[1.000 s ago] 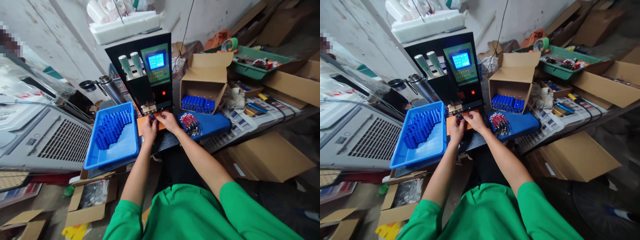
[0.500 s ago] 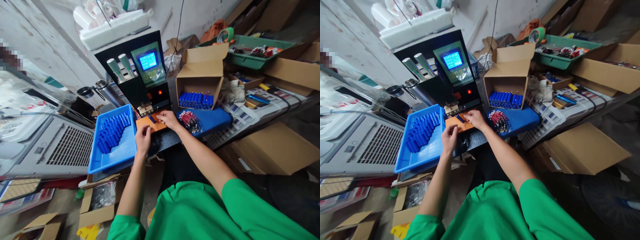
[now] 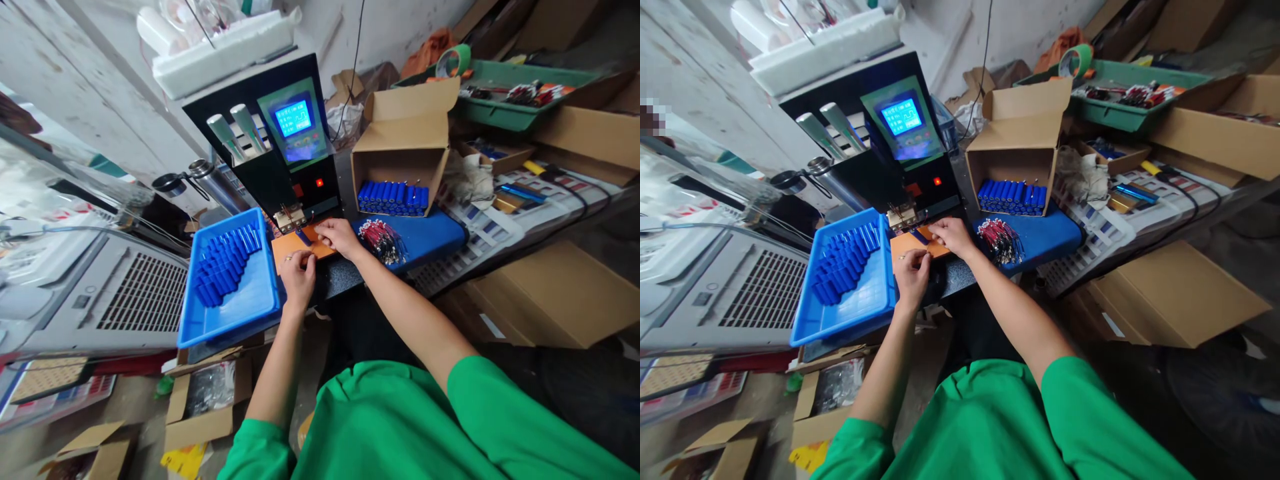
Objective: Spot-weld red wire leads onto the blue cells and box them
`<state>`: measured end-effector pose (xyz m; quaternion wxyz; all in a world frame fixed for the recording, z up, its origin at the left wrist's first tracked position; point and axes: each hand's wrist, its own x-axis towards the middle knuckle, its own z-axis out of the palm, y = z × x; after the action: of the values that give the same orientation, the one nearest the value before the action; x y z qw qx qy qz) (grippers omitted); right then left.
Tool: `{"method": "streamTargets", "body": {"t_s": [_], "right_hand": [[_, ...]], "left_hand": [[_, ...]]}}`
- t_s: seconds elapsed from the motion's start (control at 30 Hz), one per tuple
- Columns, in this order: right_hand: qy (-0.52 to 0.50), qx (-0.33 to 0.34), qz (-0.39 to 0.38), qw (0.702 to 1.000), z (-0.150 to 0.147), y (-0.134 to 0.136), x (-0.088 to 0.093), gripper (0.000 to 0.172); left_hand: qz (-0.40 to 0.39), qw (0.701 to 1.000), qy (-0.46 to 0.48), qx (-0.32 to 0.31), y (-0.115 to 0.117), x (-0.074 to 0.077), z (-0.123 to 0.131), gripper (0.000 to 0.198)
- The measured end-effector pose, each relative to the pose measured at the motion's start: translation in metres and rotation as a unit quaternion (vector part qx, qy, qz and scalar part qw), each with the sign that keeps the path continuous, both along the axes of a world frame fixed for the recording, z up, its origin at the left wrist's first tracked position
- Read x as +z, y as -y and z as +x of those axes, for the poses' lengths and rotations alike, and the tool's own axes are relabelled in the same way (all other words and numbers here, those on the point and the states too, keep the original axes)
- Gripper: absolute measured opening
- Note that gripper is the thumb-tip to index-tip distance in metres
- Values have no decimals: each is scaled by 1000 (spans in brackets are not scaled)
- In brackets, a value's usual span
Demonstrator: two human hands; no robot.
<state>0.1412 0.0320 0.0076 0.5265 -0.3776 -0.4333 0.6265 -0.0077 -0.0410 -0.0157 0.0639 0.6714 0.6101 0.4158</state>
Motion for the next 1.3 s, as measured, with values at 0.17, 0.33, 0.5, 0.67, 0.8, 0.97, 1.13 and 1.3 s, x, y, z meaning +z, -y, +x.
{"method": "streamTargets", "body": {"t_s": [0.17,0.33,0.5,0.67,0.8,0.97,1.13,1.3], "right_hand": [[31,5,40,999,1,1,-2,31],[156,40,149,976,-3,9,-8,14],[197,45,172,964,-5,15,-10,9],[146,15,159,976,-3,13,-5,13],[81,-6,136,987,-1,9,-3,20],[15,-7,78,997,3,7,-3,27],[-4,-14,36,999,6,6,0,32],[1,-21,36,999,4,6,-2,33]], "left_hand": [[-11,1000,-7,-6,-2,2,-3,14],[-50,997,-54,7,-11,6,-10,15],[-60,995,-81,8,-17,10,-12,9],[21,999,-27,-29,-6,14,-7,9],[63,995,-26,-75,-5,13,-9,23],[-9,989,-53,-139,-19,8,-14,48],[-9,989,-16,-146,-16,7,-12,49],[-22,987,78,-142,-9,10,-9,37]]}}
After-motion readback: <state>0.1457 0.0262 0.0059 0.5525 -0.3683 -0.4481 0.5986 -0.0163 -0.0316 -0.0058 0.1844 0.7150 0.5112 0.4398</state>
